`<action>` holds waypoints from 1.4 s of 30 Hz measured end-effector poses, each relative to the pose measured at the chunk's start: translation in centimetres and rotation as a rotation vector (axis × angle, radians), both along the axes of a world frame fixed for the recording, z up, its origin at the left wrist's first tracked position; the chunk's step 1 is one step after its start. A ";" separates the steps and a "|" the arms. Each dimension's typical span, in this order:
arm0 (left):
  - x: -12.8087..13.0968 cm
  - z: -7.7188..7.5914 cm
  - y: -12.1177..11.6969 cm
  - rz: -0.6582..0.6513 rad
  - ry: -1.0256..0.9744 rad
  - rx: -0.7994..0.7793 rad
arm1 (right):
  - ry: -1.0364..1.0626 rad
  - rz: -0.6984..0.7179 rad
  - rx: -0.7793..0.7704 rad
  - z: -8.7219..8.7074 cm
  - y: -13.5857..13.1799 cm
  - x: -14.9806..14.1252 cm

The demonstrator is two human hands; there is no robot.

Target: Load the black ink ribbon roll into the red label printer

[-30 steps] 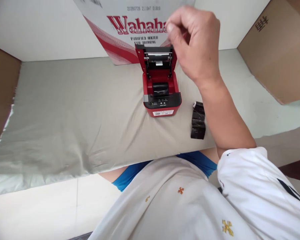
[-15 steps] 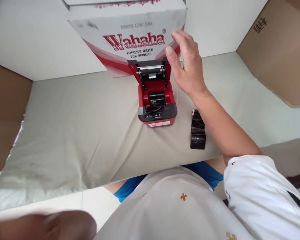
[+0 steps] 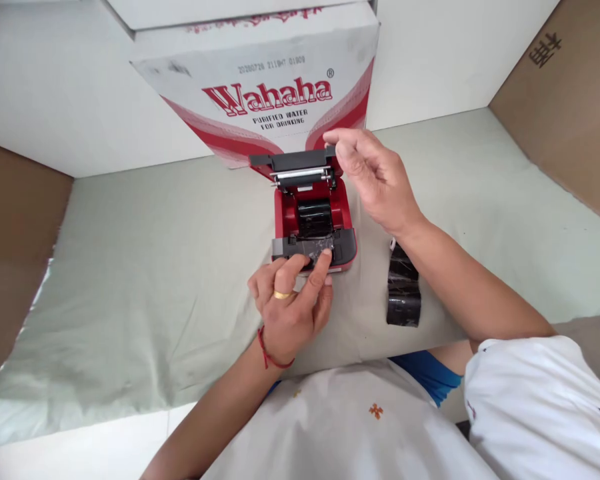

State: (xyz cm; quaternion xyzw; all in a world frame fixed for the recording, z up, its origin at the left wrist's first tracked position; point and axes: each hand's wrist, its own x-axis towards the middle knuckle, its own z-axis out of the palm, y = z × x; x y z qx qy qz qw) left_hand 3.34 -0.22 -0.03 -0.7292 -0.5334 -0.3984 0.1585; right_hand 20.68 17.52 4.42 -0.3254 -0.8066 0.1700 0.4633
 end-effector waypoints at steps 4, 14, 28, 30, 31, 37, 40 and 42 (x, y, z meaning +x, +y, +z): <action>-0.2 -0.5 -0.6 -0.001 0.011 0.005 | 0.051 0.011 -0.013 1.2 -3.1 0.7; 0.1 0.5 -0.7 0.013 0.066 -0.039 | -0.108 0.139 0.230 -1.7 -5.8 1.9; -0.4 0.3 -0.8 -0.028 -0.021 -0.103 | -0.152 0.068 0.238 -2.4 -7.2 1.2; -0.9 0.5 -0.7 -0.088 -0.102 -0.090 | -0.135 0.056 0.232 -2.9 -7.5 1.4; -1.3 0.6 -0.8 -0.116 -0.161 -0.081 | -0.130 0.056 0.237 -3.1 -7.7 1.5; -4.9 1.7 0.1 -0.030 -0.683 -0.212 | -0.125 0.123 0.472 -3.5 -8.9 1.3; -7.5 0.9 2.3 -0.142 -0.787 -0.421 | -0.128 0.178 0.523 -3.5 -9.2 1.0; -8.9 -0.3 4.2 -0.270 -0.833 -0.522 | -0.126 0.213 0.512 -3.5 -9.3 1.0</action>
